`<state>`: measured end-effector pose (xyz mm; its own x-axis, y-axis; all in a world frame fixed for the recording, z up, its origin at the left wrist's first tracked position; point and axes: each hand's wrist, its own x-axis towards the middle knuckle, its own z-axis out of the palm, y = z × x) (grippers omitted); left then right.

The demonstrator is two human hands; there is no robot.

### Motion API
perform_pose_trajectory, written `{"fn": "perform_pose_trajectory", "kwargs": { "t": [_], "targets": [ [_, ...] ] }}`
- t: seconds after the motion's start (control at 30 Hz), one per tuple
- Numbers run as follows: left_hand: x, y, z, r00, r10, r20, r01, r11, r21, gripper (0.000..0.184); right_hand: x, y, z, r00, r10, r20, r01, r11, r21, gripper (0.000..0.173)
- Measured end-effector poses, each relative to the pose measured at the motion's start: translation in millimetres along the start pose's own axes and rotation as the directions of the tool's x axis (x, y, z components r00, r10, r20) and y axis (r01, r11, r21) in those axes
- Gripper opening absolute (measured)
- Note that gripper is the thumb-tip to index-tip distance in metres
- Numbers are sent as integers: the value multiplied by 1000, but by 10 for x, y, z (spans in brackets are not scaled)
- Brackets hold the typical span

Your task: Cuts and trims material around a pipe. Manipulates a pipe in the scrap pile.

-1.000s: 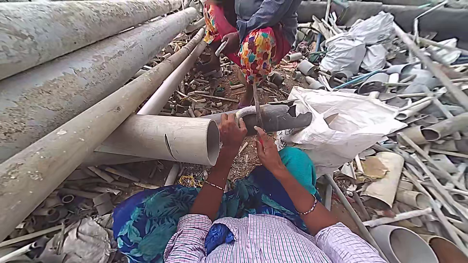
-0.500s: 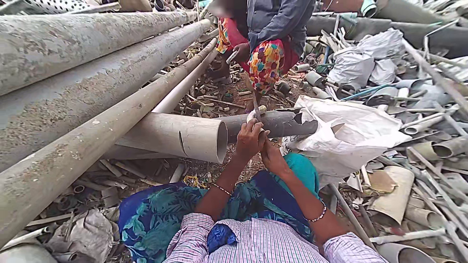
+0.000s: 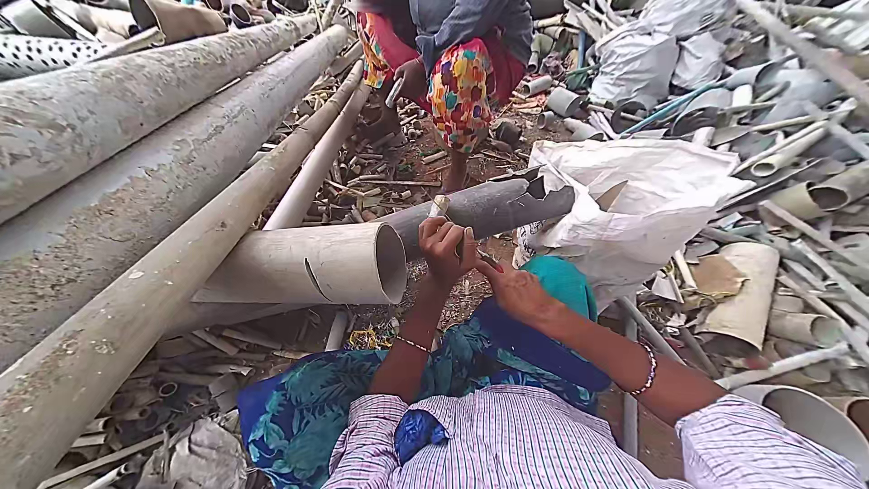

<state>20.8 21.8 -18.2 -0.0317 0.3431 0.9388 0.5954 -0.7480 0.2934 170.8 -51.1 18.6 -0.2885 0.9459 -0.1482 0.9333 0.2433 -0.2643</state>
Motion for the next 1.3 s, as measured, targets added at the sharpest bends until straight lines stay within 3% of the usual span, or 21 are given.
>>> {"fn": "perform_pose_trajectory", "kwargs": {
  "t": [0.07, 0.2, 0.27, 0.4, 0.5, 0.63, 0.73, 0.8, 0.87, 0.9, 0.97, 1.0, 1.07, 1.1, 1.13, 1.2, 1.23, 1.27, 1.3],
  "targets": [
    [5, -33, 28, 999, -32, -21, 28, 987, -155, 42, -51, -27, 13, 999, -38, 30, 38, 999, 7, 61],
    [28, -30, -15, 964, -259, -67, 218, 906, -364, 46, -5, 85, 29, 996, -71, -52, 72, 997, 17, 59],
    [57, 5, -40, 941, -332, -70, 270, 856, -442, 43, -21, 48, -20, 993, -113, 24, 113, 994, -5, 65],
    [94, 91, -101, 906, -421, -41, 358, 815, -456, 40, 119, 163, -130, 993, -112, -35, 109, 991, -83, 65],
    [140, 12, -28, 902, -420, -105, 312, 798, -515, 39, 99, 28, -257, 983, -124, 138, 139, 985, -100, 72],
    [147, 142, -161, 886, -462, -27, 385, 768, -511, 40, 221, 77, -394, 980, -120, 159, 142, 980, -140, 71],
    [172, 91, -117, 886, -458, -71, 366, 785, -499, 40, 247, 37, -384, 966, -154, 208, 185, 973, -137, 73],
    [175, 32, -56, 880, -453, -141, 310, 773, -553, 41, 317, 100, -439, 986, -110, 129, 121, 989, -86, 69],
    [197, 0, -8, 881, -437, -182, 268, 777, -569, 41, 302, 154, -463, 982, -160, -105, 157, 987, -35, 63],
    [205, -11, 0, 888, -422, -183, 259, 786, -561, 40, 267, 162, -416, 923, -234, -305, 243, 970, -11, 60],
    [196, -8, -4, 895, -413, -170, 261, 793, -551, 39, 258, 174, -212, 715, -327, -618, 437, 899, 30, 52],
    [193, 11, -20, 893, -423, -157, 278, 790, -546, 39, 276, 212, -83, 715, -329, -617, 468, 881, 73, 52],
    [145, 107, -114, 885, -459, -76, 363, 783, -505, 39, 273, 299, 38, 896, -299, -328, 379, 900, 216, 62],
    [120, 122, -157, 881, -471, -47, 390, 779, -490, 39, 254, 286, 33, 910, -307, -278, 373, 899, 228, 65],
    [143, 80, -141, 881, -471, -50, 388, 778, -494, 40, 233, 235, -61, 876, -332, -350, 417, 887, 200, 66],
    [108, 54, -127, 879, -475, -44, 390, 768, -508, 40, 156, 131, -162, 728, -361, -582, 518, 847, 123, 67],
    [85, 53, -143, 877, -479, -29, 396, 758, -518, 40, 164, 110, -143, 693, -335, -638, 522, 844, 123, 66],
    [56, 68, -175, 872, -489, -4, 413, 740, -531, 40, 179, 121, -74, 744, -295, -600, 482, 859, 175, 64],
    [45, 84, -198, 865, -501, 16, 427, 721, -545, 40, 205, 151, -22, 854, -247, -458, 402, 871, 281, 63]
  ]
}}
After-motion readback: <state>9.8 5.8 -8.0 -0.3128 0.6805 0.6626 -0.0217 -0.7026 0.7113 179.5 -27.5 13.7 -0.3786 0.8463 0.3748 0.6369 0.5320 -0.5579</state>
